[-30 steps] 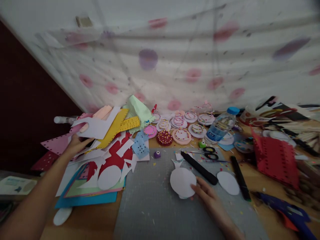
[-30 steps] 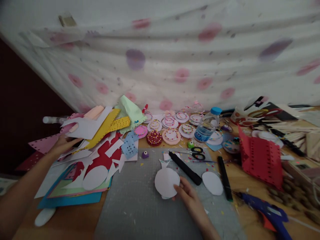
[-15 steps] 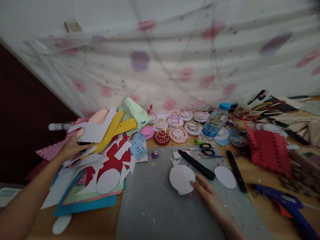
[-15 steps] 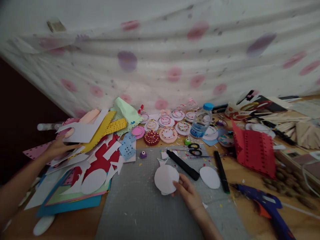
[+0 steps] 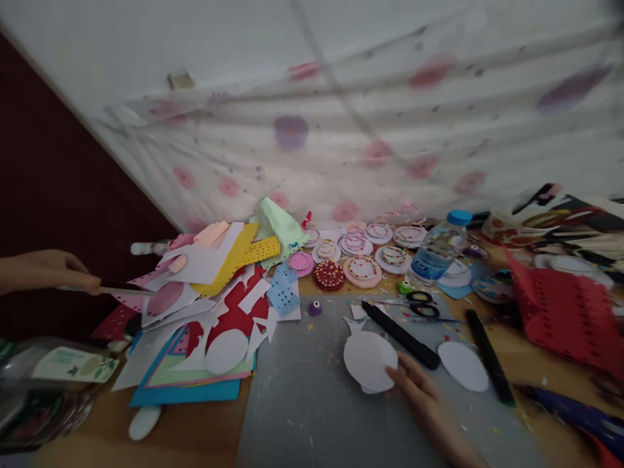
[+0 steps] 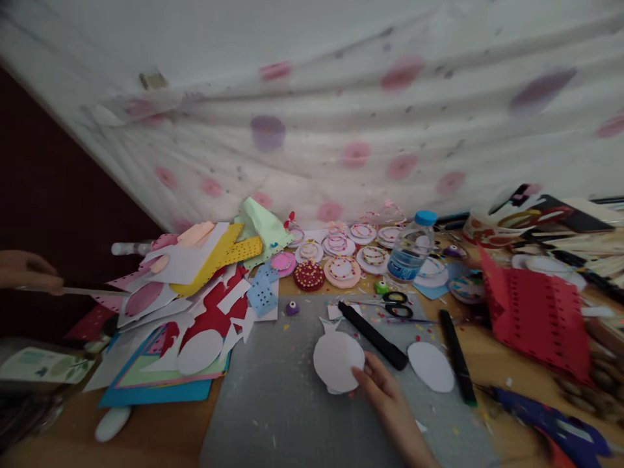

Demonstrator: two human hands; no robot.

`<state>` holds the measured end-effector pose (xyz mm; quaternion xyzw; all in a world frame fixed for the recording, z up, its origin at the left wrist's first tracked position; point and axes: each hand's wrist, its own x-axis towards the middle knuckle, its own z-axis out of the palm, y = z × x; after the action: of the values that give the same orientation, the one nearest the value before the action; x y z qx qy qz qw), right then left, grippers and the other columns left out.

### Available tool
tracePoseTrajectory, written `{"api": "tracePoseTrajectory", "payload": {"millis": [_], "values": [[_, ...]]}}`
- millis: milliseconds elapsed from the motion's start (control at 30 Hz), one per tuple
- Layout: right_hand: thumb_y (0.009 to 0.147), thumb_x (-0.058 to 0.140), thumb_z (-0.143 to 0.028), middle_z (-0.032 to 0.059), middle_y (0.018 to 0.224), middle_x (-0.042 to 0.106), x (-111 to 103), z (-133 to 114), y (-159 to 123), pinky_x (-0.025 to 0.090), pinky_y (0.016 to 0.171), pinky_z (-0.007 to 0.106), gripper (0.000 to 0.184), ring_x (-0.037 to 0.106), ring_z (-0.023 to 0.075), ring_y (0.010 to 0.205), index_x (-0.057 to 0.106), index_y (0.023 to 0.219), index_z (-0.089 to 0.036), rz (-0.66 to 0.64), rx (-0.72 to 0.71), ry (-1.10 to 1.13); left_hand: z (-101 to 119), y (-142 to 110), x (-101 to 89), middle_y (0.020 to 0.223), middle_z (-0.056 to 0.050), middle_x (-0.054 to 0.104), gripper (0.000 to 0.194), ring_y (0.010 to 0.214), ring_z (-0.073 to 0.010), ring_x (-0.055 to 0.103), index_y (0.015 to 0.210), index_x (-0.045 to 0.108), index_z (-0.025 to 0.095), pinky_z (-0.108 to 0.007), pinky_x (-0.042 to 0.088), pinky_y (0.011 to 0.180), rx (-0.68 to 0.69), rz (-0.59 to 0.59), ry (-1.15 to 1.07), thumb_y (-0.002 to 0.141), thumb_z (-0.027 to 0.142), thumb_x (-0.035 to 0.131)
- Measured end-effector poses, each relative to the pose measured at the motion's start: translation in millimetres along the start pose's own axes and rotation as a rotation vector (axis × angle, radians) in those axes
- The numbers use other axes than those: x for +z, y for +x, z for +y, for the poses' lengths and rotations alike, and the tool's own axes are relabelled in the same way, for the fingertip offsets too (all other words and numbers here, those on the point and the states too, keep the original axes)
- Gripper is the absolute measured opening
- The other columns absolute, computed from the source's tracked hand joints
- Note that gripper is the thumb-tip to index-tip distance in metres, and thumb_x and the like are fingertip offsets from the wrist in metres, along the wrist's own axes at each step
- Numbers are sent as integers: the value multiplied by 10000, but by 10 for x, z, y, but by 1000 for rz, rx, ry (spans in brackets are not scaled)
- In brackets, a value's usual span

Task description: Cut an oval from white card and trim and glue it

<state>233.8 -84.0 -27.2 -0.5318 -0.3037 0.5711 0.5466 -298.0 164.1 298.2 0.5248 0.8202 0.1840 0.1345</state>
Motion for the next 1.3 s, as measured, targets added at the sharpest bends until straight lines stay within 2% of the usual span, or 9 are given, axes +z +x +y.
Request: {"api": "tracePoseTrajectory", "payload": {"millis": [100, 233, 300, 433, 567, 767, 1000, 1167, 1300], "values": [[708, 729, -564, 14, 691, 637, -23, 4, -1, 465, 611, 294, 454, 567, 191, 634, 706, 1014, -229, 0, 10, -50, -71, -371, 42, 776, 20, 644, 308, 896, -253, 618, 887, 643, 80, -389, 429, 884, 5, -92, 196, 746, 354, 640], [720, 733, -538, 13, 704, 642, -25, 15, -3, 465, 625, 294, 422, 565, 183, 633, 706, 1011, -233, -24, -21, -75, 38, -1078, 678, 995, -12, 627, 700, 936, -258, 614, 1000, 600, 158, -303, 450, 824, 367, -40, 211, 363, 311, 847], [719, 733, -535, 8, 697, 638, -4, 6, -16, 463, 604, 290, 416, 554, 178, 616, 705, 1009, -240, -8, -42, -62, 51, -1330, 1154, 1006, -22, 615, 609, 946, -259, 609, 981, 573, 183, -309, 459, 828, 526, -41, 112, 448, 370, 802], [716, 721, -555, -5, 625, 594, 55, -54, -60, 454, 574, 281, 397, 544, 178, 595, 707, 956, -238, 37, -56, -116, -50, -1580, 2069, 985, -77, 592, 483, 950, -286, 596, 936, 489, 200, -361, 471, 829, 521, 100, 89, 587, 461, 698], [745, 702, -546, -12, 628, 581, 103, -81, -99, 471, 592, 279, 385, 545, 174, 598, 691, 981, -242, 73, -89, -105, -180, -1739, 2590, 991, -153, 588, 499, 999, -354, 567, 984, 510, 162, -428, 424, 884, 474, 192, 205, 654, 509, 651], [765, 685, -538, -4, 659, 590, 129, -55, -119, 477, 584, 272, 369, 552, 175, 608, 690, 981, -239, 77, -150, -167, -118, -1873, 2748, 1006, -234, 612, 619, 1045, -432, 528, 1081, 578, 87, -494, 363, 890, 425, 216, 430, 736, 599, 540], [797, 648, -512, -8, 693, 603, 124, -50, -131, 501, 585, 261, 341, 588, 177, 649, 664, 981, -227, 89, -178, -233, 255, -1541, 2937, 1057, -299, 610, 684, 1037, -439, 527, 1065, 630, -17, -505, 382, 846, 390, 200, 534, 742, 579, 536], [852, 567, -504, -5, 666, 571, 8, 91, -35, 512, 546, 281, 365, 598, 192, 613, 613, 1047, -199, 69, -213, -472, 310, -1477, 3009, 1015, -312, 621, 664, 1029, -431, 543, 1056, 644, -40, -485, 386, 840, 387, 216, 527, 729, 535, 579], [864, 536, -470, 110, 956, 631, 0, 88, 4, 530, 745, 411, 445, 618, 266, 854, 556, 1177, -154, 297, -516, -767, 295, -1500, 3035, 1029, -320, 612, 664, 1047, -447, 532, 1062, 640, -41, -516, 385, 840, 376, 235, 492, 734, 534, 583]]}}
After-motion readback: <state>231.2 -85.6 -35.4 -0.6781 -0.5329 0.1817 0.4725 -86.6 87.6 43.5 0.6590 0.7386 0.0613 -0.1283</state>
